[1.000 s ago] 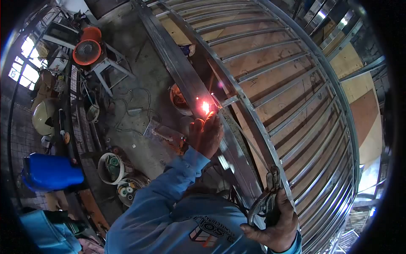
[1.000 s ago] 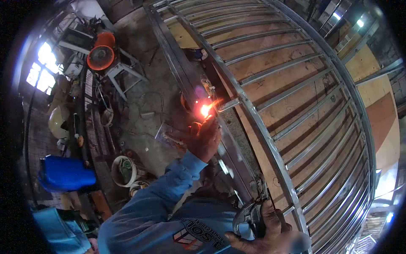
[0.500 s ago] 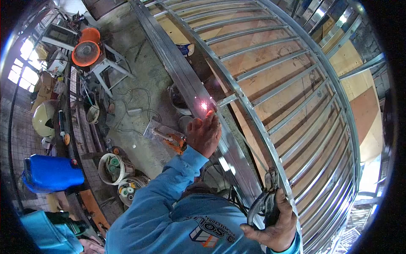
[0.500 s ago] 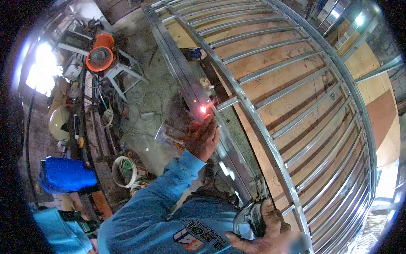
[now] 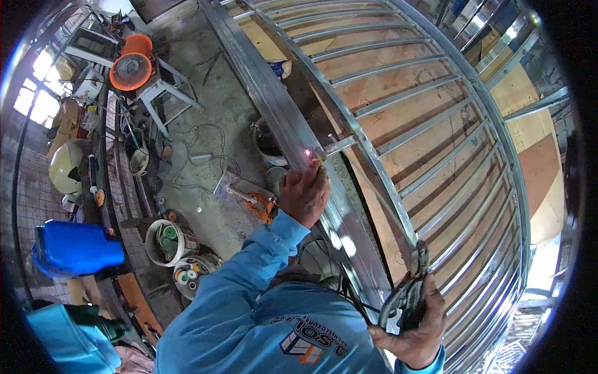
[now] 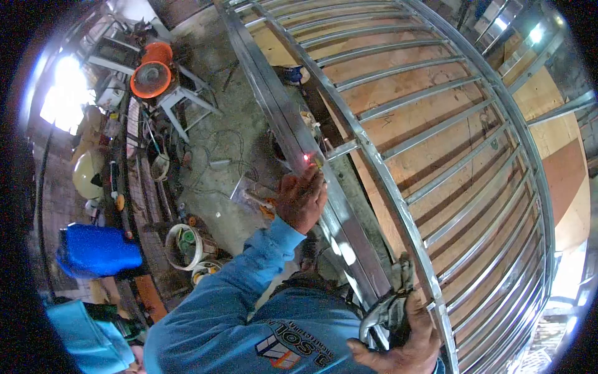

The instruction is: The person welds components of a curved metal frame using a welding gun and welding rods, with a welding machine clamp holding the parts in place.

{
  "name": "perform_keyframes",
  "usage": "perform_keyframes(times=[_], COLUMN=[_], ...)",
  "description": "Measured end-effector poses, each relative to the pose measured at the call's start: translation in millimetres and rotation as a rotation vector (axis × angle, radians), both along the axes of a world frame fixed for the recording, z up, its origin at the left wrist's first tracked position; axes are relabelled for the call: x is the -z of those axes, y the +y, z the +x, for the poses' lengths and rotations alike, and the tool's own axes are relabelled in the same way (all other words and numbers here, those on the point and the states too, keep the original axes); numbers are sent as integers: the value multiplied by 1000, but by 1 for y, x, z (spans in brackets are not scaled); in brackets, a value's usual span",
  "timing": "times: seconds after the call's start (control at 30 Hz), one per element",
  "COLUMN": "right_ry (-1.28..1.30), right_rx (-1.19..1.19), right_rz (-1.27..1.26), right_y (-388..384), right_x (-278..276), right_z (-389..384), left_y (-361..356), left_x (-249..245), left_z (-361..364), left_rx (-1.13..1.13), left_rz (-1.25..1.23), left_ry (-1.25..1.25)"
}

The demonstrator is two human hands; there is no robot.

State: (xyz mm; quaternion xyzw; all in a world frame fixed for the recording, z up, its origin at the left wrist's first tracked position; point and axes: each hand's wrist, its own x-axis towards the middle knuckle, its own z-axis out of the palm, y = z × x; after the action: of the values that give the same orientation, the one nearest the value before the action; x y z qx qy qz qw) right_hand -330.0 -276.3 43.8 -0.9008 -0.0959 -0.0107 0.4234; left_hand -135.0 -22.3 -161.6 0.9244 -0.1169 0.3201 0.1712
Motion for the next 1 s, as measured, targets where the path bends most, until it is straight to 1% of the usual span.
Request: perform_keyframes(times=[0.07, 0.1, 0.2, 0.3, 0.4, 0.5, 0.6, 0.7, 0.8, 0.9, 1.0], right_ry=[16, 2, 25, 20, -3, -7, -13, -27, -16, -29, 28], right_rx=[72, 72, 56, 2, 11, 23, 2, -4, 20, 12, 29], right_rz=[69, 10, 39, -10, 30, -185, -209, -215, -210, -239, -235], right_y=[-6, -6, -6, -2, -3, 5, 7, 8, 6, 6, 6], right_x=[5, 1, -2, -9, -2, -23, -25, -25, -21, -22, -23], right_z=[-7, -8, -8, -3, -6, -3, 0, 0, -3, 0, -1], left_y=[-1, -2, -1, -1, 0, 3, 3, 2, 1, 3, 7], left_x=[-5, -9, -4, -6, -13, -12, -14, -14, -16, -16, -20], left_z=[-1, -1, 1, 2, 1, 0, -1, -2, -5, -7, -3], left_rx=[-3, -5, 5, 11, 27, 66, 103, 61, 100, 102, 125], left_rz=[7, 10, 44, 70, 78, 119, 106, 152, 121, 135, 106], left_ry=[22, 32, -27, 8, 33, 48, 39, 39, 82, 62, 29])
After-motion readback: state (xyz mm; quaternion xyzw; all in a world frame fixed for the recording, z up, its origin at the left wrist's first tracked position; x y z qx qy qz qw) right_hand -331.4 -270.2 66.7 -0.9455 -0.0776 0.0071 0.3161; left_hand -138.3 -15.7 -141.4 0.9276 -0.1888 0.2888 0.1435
